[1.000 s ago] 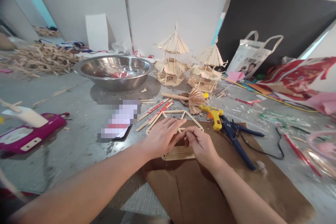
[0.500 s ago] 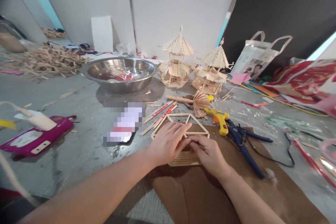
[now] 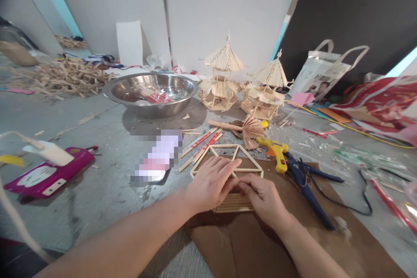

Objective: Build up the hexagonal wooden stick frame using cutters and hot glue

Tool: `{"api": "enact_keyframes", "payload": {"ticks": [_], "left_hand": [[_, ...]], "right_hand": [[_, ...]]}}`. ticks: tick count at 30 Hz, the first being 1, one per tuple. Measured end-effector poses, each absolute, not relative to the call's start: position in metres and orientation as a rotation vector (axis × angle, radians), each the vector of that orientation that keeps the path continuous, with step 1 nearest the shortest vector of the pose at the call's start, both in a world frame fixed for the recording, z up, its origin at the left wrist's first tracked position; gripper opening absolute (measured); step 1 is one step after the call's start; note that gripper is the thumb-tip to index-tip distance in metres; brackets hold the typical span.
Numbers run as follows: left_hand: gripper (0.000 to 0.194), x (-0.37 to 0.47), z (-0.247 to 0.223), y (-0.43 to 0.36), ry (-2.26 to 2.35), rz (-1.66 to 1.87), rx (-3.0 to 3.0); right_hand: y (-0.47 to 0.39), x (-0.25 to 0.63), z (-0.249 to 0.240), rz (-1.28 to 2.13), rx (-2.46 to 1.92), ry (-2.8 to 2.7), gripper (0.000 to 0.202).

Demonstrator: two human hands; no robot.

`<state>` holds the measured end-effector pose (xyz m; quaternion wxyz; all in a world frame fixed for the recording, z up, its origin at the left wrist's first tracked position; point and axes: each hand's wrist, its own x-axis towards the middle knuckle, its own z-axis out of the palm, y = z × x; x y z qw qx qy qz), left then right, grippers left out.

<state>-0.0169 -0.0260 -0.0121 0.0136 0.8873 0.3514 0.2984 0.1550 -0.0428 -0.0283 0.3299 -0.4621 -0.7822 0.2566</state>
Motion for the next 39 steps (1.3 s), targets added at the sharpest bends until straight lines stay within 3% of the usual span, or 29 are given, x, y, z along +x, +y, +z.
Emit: {"api": "enact_keyframes", "payload": {"ticks": [13,20,26,39], "left_hand": [[0.039,-0.017,-0.012,-0.027,0.992,0.884,2.741],[0.051,-0.02,-0.008,-0.026,0.714,1.038,2.788],[0.034,-0.017,-0.016,-0.024,0.923,1.16,2.831],[0.024,-0.02,-0.019,-0.019,1.063,1.166,2.9]], "right_hand": [[-0.045,0.152,-0.027,0.69,-1.164,-2.064,0.019],[-0.041,0.152,-0.033,0.651,-1.224,-2.008,0.016],[-0.037,0.156,-0.037,0.687,-1.319,-1.771,0.019],[-0.026,0.169,-0.043,0.541,-1.38,-1.726,0.032]]}}
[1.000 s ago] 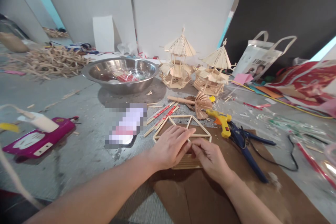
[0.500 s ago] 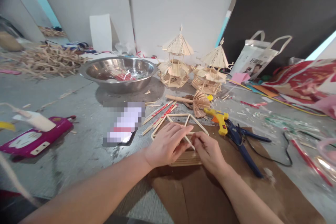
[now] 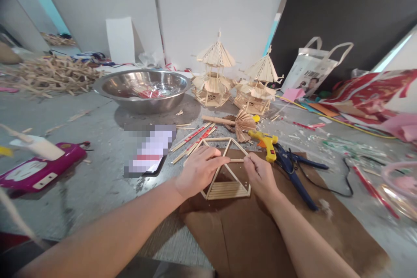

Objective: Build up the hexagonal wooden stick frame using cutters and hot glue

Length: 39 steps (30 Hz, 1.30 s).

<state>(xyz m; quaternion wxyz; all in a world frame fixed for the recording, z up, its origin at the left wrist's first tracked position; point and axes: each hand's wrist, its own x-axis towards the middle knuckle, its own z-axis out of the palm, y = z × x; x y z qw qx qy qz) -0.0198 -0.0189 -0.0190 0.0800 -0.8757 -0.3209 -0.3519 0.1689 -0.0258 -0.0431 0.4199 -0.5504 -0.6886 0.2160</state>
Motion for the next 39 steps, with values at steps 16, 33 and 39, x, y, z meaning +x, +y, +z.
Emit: {"api": "enact_keyframes", "payload": {"ticks": [16,33,39], "left_hand": [[0.04,-0.0168,-0.0229,-0.0222,-1.121,-0.954,-2.678],[0.028,-0.0137,-0.0247,-0.0208,-1.073,-0.947,-2.632],[0.034,-0.0155,-0.0267,-0.0169,-1.093,-0.981,-2.584]], "right_hand": [[-0.0253,0.1653,-0.0386,0.597,-1.365,-1.75,0.028],[-0.0238,0.1666,-0.0377,0.558,-1.375,-1.745,0.027],[-0.0179,0.1707,-0.0349,0.462,-1.391,-1.785,0.025]]}}
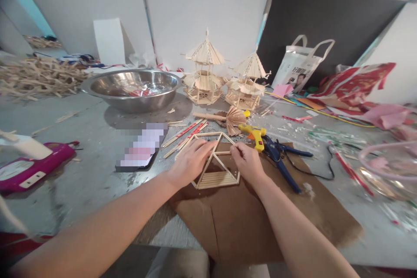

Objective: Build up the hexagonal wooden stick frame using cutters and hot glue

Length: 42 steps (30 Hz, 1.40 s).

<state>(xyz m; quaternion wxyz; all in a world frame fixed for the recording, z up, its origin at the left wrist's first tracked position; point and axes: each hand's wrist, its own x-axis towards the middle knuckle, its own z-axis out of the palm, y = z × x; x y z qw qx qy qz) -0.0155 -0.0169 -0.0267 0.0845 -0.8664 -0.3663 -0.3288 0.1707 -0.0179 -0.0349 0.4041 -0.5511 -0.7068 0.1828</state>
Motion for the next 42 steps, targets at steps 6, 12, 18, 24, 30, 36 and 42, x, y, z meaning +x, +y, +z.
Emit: {"api": "enact_keyframes", "payload": {"ticks": [6,12,18,24,30,36,42], "left_hand": [[0.033,-0.019,-0.025,-0.009,-1.058,-1.075,-2.492],[0.032,-0.021,-0.025,-0.005,-1.058,-1.1,-2.546],[0.029,-0.025,-0.025,0.007,-1.217,-0.979,-2.53],[0.028,-0.023,-0.002,0.01,-1.583,-0.719,-2.425],[0.031,-0.027,0.024,0.025,-1.816,-0.518,-2.309],[0.031,-0.036,0.034,0.05,-2.075,-0.274,-2.208],[0.027,-0.037,0.026,0.058,-2.182,0.024,-2.234]], "right_hand": [[-0.009,0.179,-0.032,0.374,-1.423,-1.724,0.023],[0.005,0.199,-0.031,0.242,-1.551,-1.653,0.021],[0.018,0.226,-0.032,0.047,-1.728,-1.439,0.022],[0.019,0.226,-0.033,0.039,-1.876,-1.426,0.019],[0.018,0.222,-0.032,0.052,-1.905,-1.491,0.018],[0.016,0.221,-0.032,0.004,-1.868,-1.522,0.018],[0.019,0.22,-0.035,-0.098,-1.785,-1.59,0.019]]}}
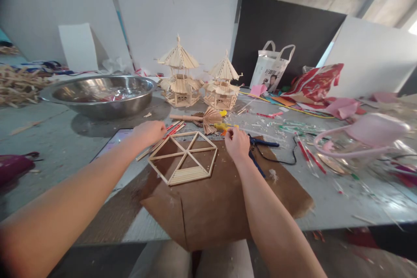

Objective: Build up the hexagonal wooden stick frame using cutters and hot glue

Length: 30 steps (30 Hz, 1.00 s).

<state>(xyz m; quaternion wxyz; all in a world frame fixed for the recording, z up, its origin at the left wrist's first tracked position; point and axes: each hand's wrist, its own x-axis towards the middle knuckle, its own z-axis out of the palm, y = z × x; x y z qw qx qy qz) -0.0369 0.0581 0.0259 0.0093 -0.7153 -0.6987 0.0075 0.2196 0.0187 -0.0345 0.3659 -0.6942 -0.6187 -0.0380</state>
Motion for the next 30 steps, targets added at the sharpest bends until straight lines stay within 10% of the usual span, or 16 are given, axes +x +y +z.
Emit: {"api": "enact_keyframes", "payload": {"ticks": [30], "left_hand": [[0.02,-0.051,0.061,0.025,-2.161,-0.145,-2.203]], "right_hand": [[0.014,0.21,-0.032,-0.136,-1.608,-1.666,0.02]]}}
